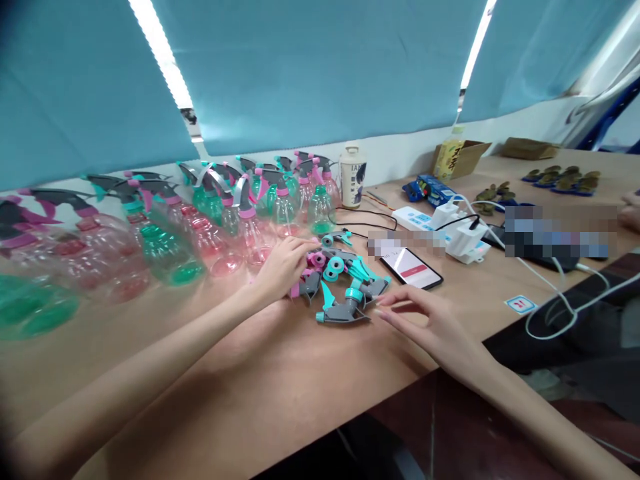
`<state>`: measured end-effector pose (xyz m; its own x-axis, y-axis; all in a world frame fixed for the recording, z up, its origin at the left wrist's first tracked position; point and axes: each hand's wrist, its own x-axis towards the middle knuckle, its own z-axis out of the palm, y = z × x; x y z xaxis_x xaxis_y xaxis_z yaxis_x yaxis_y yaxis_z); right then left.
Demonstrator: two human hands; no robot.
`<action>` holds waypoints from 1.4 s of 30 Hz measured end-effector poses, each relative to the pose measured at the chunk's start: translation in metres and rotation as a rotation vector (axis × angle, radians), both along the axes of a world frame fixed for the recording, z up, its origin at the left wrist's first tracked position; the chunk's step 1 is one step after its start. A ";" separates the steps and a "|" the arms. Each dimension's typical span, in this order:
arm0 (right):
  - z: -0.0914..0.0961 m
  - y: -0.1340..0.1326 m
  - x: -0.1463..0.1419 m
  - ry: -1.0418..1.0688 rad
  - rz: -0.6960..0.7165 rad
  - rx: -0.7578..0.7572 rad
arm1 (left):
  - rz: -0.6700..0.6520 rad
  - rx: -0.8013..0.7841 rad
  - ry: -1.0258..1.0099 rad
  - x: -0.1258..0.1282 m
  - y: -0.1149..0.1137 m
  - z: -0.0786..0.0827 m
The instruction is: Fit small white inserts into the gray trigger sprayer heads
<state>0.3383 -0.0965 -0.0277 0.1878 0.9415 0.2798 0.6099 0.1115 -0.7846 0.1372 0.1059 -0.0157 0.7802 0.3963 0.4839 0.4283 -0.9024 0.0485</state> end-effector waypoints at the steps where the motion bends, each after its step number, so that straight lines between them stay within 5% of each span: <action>1: -0.002 0.007 0.001 -0.063 0.007 0.062 | 0.009 -0.014 -0.008 -0.002 0.001 0.000; 5: -0.010 0.046 0.002 -0.368 0.012 0.195 | 0.014 -0.042 -0.007 0.003 0.007 -0.001; 10: -0.018 0.095 -0.003 -0.581 0.062 0.100 | -0.036 -0.042 0.115 0.018 0.008 -0.005; 20: -0.012 0.104 -0.023 -0.505 -0.017 0.029 | 0.014 0.031 0.250 -0.004 -0.020 -0.003; 29: 0.002 0.191 0.000 -0.483 0.192 -0.002 | -0.048 0.077 0.283 0.004 -0.009 -0.005; 36: -0.002 0.191 0.001 -0.532 0.249 -0.088 | -0.029 0.084 0.182 -0.010 -0.016 0.025; 42: 0.005 0.168 -0.022 -0.542 0.254 -0.079 | 0.063 -0.021 -0.265 -0.044 -0.026 0.050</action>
<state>0.3163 0.0714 -0.0230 -0.1951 0.9602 0.1999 0.8874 0.2596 -0.3810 0.0932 0.0801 0.0342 0.6010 0.4525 0.6588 0.4536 -0.8718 0.1850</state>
